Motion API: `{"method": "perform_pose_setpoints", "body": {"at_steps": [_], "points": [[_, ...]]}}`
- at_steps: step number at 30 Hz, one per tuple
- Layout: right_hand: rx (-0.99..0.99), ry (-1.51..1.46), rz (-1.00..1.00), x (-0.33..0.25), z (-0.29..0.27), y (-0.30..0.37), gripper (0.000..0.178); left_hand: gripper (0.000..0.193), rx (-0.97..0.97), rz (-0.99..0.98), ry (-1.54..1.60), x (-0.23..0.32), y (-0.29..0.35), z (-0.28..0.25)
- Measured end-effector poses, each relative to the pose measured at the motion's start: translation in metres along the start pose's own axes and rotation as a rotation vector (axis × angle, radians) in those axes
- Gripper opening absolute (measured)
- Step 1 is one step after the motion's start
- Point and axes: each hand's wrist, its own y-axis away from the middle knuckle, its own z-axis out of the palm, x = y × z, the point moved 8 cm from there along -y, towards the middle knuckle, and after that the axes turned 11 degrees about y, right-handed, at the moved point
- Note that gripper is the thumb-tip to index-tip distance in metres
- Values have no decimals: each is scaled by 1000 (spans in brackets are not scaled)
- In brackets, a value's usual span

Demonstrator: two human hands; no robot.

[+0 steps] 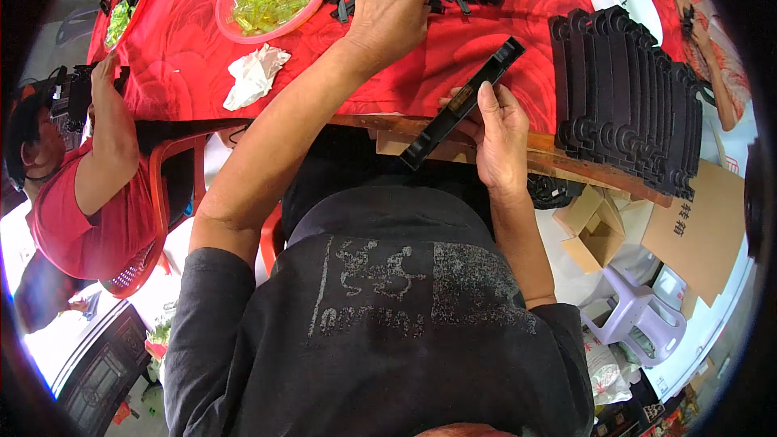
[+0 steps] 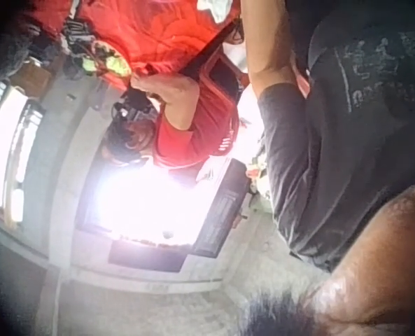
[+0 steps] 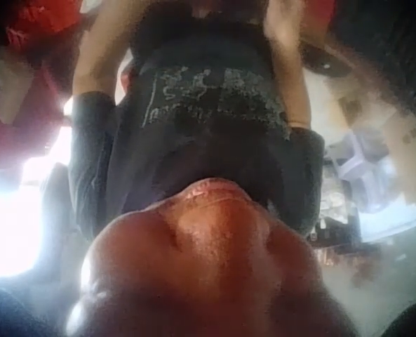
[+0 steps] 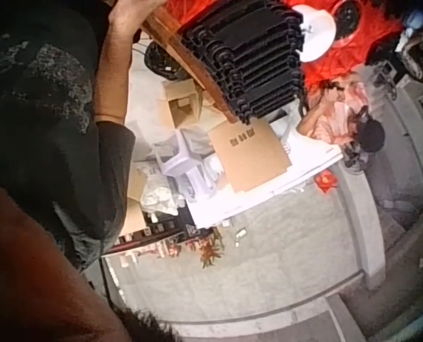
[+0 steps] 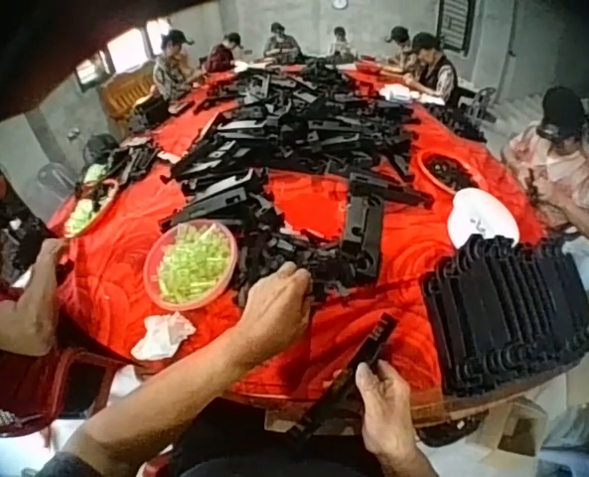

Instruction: The person assembles plastic casings by inserting small metal strips into the casings by hand and pressing them firmly into place.

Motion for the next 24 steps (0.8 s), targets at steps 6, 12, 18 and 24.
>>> {"method": "perform_pose_setpoints", "body": {"at_steps": [6, 12, 18, 24], "points": [[-11, 9, -5, 1, -1, 0, 32, 12, -22, 114, -28, 10, 14, -1], [-17, -28, 0, 0, -1, 1, 31, 14, -121, 27, 128, 10, 32, -5], [-16, -91, 27, -5, 4, 4, 30, 16, -65, -55, 276, -3, 34, -5], [-17, -84, 20, -4, 3, 3, 29, 19, -131, -53, 212, -1, 34, -2]]}}
